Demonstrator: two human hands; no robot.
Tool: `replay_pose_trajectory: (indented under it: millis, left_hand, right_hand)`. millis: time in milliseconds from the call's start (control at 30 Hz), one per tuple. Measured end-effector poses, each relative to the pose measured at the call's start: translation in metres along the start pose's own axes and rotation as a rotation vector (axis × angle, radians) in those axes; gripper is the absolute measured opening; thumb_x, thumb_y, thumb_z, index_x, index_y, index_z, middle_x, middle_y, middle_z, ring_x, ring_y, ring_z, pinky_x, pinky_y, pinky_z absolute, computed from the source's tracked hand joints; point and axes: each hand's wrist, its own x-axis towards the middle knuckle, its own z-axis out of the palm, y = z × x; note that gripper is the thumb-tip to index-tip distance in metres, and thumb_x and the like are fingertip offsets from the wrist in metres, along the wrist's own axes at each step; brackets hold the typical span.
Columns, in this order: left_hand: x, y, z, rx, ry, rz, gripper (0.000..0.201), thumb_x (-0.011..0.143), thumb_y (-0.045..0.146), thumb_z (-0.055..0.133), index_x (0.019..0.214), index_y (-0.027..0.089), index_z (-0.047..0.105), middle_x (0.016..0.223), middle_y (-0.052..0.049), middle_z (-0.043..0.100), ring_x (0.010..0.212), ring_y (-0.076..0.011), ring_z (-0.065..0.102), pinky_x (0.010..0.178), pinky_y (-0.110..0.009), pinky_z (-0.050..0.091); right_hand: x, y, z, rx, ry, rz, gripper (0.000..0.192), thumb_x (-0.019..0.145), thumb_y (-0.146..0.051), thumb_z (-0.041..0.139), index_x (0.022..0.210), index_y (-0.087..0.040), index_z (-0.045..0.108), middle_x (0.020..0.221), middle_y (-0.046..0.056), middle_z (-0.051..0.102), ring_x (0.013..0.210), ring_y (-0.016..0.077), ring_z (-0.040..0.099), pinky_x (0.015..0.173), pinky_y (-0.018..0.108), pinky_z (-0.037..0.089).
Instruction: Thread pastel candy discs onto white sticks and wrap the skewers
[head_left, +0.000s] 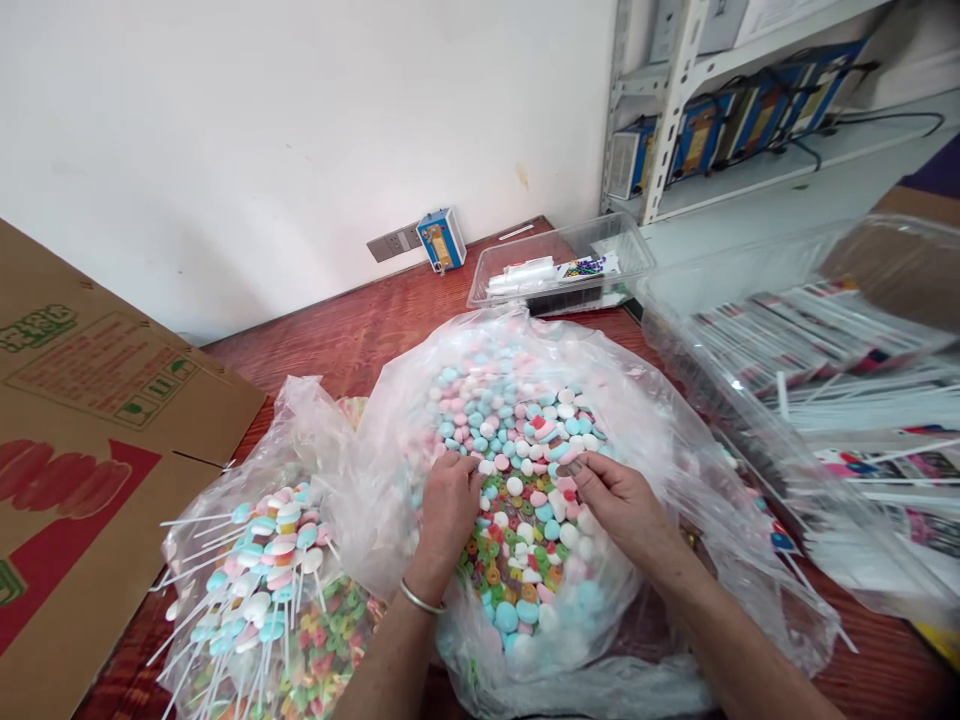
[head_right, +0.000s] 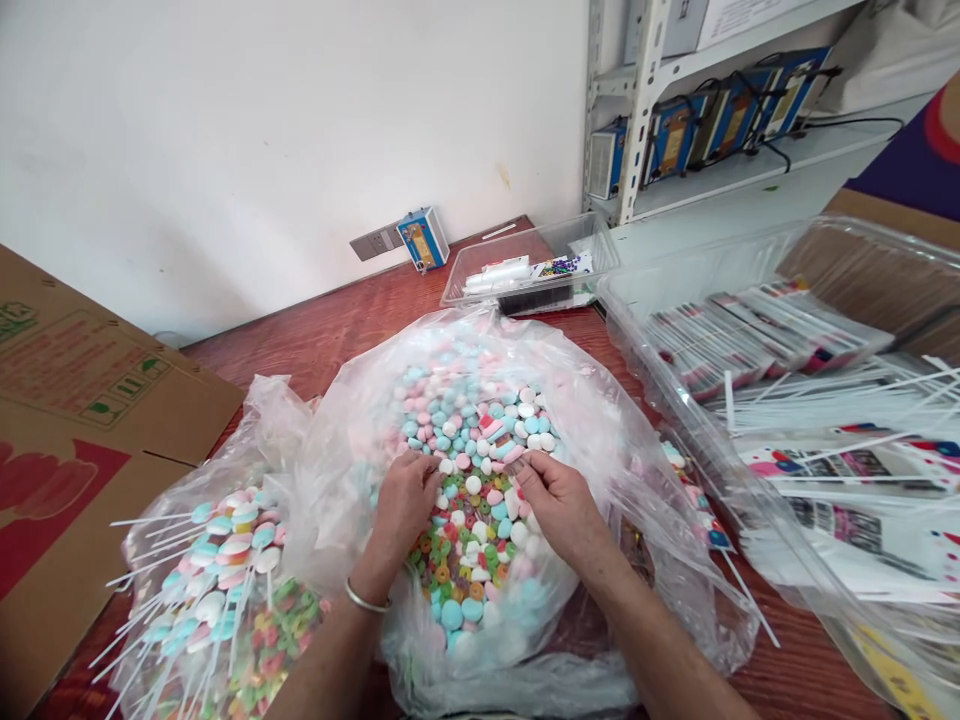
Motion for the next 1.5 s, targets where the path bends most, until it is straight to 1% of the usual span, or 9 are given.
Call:
replay_pose_trajectory:
  millis: [167, 400, 567, 667, 900, 1033, 1133, 1300, 1500]
  left_hand:
    - [-0.006, 0.002, 0.005, 0.041, -0.001, 0.058, 0.014, 0.082, 0.007, 0.051, 0.083, 0.019, 0.057, 0.087, -0.003, 0.057, 0.086, -0.0193, 0.055, 0.076, -0.031, 0.043]
    - [0.002, 0.013, 0.013, 0.066, 0.097, 0.107, 0.015, 0.088, 0.009, 0.043, 0.082, 0.021, 0.049, 0.081, -0.001, 0.053, 0.073, -0.0161, 0.051, 0.065, -0.027, 0.038]
    - [0.01, 0.022, 0.022, 0.174, -0.023, 0.186, 0.02, 0.087, 0.004, 0.041, 0.082, 0.021, 0.051, 0.086, -0.004, 0.054, 0.08, -0.0186, 0.053, 0.068, -0.029, 0.04]
    - [0.008, 0.023, 0.022, 0.123, -0.041, 0.142, 0.018, 0.082, 0.004, 0.046, 0.083, 0.021, 0.051, 0.089, -0.005, 0.055, 0.084, -0.0195, 0.054, 0.072, -0.03, 0.042]
    - [0.013, 0.022, 0.02, -0.068, -0.019, -0.015, 0.004, 0.088, 0.021, 0.052, 0.087, 0.021, 0.056, 0.082, -0.002, 0.061, 0.075, -0.0179, 0.057, 0.067, -0.029, 0.04]
    - [0.022, 0.021, 0.019, -0.069, -0.102, -0.12, 0.021, 0.082, 0.024, 0.061, 0.103, 0.02, 0.061, 0.075, 0.0, 0.063, 0.07, -0.0186, 0.059, 0.064, -0.028, 0.038]
    - [0.024, 0.022, 0.018, 0.016, -0.137, -0.126, 0.018, 0.081, 0.026, 0.063, 0.098, 0.021, 0.064, 0.075, -0.001, 0.063, 0.07, -0.0187, 0.058, 0.064, -0.029, 0.038]
    - [0.016, 0.026, 0.024, 0.067, -0.068, -0.083, 0.012, 0.08, 0.02, 0.062, 0.092, 0.021, 0.063, 0.094, -0.004, 0.064, 0.085, -0.0206, 0.058, 0.072, -0.03, 0.04]
    - [0.013, 0.028, 0.026, 0.041, -0.061, -0.084, 0.016, 0.078, 0.015, 0.061, 0.092, 0.021, 0.064, 0.093, -0.004, 0.066, 0.088, -0.0218, 0.058, 0.077, -0.031, 0.041]
  right_hand:
    - [-0.002, -0.007, 0.003, -0.015, -0.01, -0.007, 0.034, 0.091, -0.047, 0.046, 0.076, -0.02, 0.059, 0.071, -0.001, 0.056, 0.07, 0.0171, 0.053, 0.065, 0.026, 0.044]
    - [-0.001, -0.006, 0.003, -0.05, -0.038, -0.014, 0.031, 0.09, -0.043, 0.045, 0.074, -0.02, 0.057, 0.065, -0.002, 0.052, 0.065, 0.0157, 0.049, 0.061, 0.025, 0.041]
    - [-0.001, -0.009, 0.002, -0.035, -0.026, -0.025, 0.03, 0.09, -0.041, 0.045, 0.072, -0.02, 0.056, 0.065, -0.003, 0.05, 0.064, 0.0149, 0.047, 0.06, 0.024, 0.04]
    - [-0.002, -0.01, 0.002, -0.006, -0.025, -0.03, 0.028, 0.09, -0.04, 0.045, 0.074, -0.02, 0.057, 0.068, -0.002, 0.052, 0.067, 0.0154, 0.048, 0.062, 0.024, 0.041]
    - [-0.002, -0.009, 0.001, 0.003, -0.055, -0.036, 0.028, 0.09, -0.038, 0.044, 0.074, -0.019, 0.058, 0.069, -0.002, 0.05, 0.066, 0.0149, 0.046, 0.062, 0.024, 0.039]
    - [-0.003, -0.01, 0.0, 0.009, -0.058, -0.038, 0.026, 0.09, -0.036, 0.044, 0.078, -0.019, 0.059, 0.07, -0.002, 0.052, 0.068, 0.0152, 0.047, 0.063, 0.024, 0.04]
    - [-0.003, -0.01, 0.0, 0.015, -0.052, -0.038, 0.026, 0.09, -0.036, 0.045, 0.073, -0.02, 0.056, 0.067, -0.003, 0.048, 0.064, 0.0141, 0.044, 0.059, 0.023, 0.037]
    - [-0.001, -0.009, 0.002, -0.003, -0.052, -0.029, 0.027, 0.088, -0.038, 0.044, 0.071, -0.019, 0.054, 0.067, -0.002, 0.047, 0.065, 0.0144, 0.043, 0.059, 0.024, 0.037]
    - [-0.001, -0.005, 0.005, -0.023, -0.049, -0.024, 0.026, 0.087, -0.04, 0.043, 0.071, -0.02, 0.05, 0.069, -0.001, 0.05, 0.067, 0.0157, 0.046, 0.062, 0.026, 0.038]
